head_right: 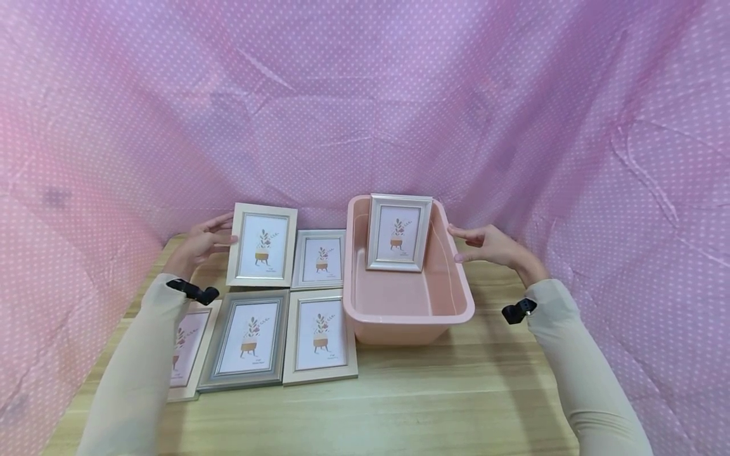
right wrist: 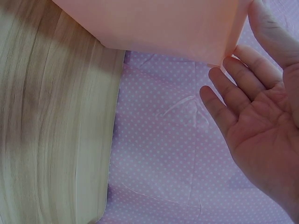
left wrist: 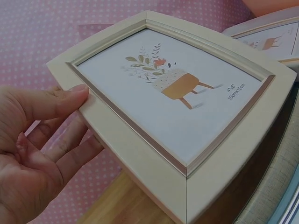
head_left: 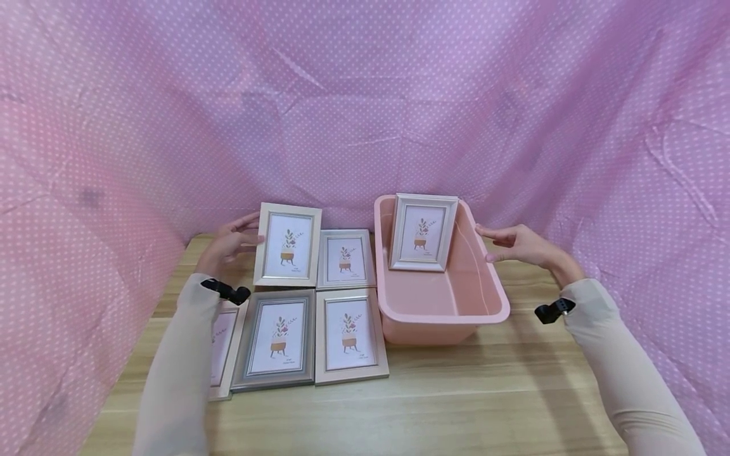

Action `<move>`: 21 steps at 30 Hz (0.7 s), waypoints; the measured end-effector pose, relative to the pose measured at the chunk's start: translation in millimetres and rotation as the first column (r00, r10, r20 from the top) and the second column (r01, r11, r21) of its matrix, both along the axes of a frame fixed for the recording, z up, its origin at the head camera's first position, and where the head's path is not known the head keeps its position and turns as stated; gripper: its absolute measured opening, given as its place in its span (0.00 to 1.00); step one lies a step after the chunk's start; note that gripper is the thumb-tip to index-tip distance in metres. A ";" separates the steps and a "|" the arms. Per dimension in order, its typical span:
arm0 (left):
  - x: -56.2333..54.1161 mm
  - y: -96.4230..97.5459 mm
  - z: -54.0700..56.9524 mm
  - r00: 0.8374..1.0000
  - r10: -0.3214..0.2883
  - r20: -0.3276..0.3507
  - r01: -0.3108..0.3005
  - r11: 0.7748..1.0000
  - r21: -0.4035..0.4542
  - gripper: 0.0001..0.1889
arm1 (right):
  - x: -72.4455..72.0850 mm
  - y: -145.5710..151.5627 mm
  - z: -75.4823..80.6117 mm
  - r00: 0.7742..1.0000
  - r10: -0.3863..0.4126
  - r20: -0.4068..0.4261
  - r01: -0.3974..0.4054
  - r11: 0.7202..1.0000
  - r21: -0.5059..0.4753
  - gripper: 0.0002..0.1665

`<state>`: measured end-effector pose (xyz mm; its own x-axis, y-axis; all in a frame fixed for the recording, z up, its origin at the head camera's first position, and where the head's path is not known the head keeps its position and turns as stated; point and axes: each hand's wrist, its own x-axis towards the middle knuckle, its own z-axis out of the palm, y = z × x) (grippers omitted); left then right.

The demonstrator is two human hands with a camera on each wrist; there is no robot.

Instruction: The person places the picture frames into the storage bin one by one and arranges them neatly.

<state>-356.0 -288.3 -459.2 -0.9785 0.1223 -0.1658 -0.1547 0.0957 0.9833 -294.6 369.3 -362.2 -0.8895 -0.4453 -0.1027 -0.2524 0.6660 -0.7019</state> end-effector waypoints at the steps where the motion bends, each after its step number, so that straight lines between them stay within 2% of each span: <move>1: 0.4 0.4 0.3 1.000 0.006 -0.012 -0.005 1.000 0.015 0.39 | 0.0 0.0 -0.4 1.000 -0.002 0.000 0.002 1.000 -0.002 0.41; 8: 3.2 3.7 8.0 0.999 0.023 -0.036 -0.020 0.996 0.084 0.40 | -0.5 0.3 -1.0 1.000 -0.002 0.002 0.002 1.000 -0.009 0.41; 13: 7.6 7.1 20.6 0.997 0.061 -0.036 -0.056 0.990 0.128 0.41 | -0.3 -0.4 0.6 1.000 -0.004 0.010 0.004 1.000 -0.006 0.41; 18: 13.4 12.2 34.6 0.993 0.098 -0.073 -0.082 0.978 0.194 0.40 | 0.1 -1.1 1.0 1.000 -0.007 0.014 0.007 1.000 -0.011 0.41; 21: 13.2 13.9 39.8 0.988 0.120 -0.094 -0.096 0.969 0.227 0.39 | 0.6 -1.5 0.9 1.000 -0.009 0.013 0.009 1.000 -0.012 0.41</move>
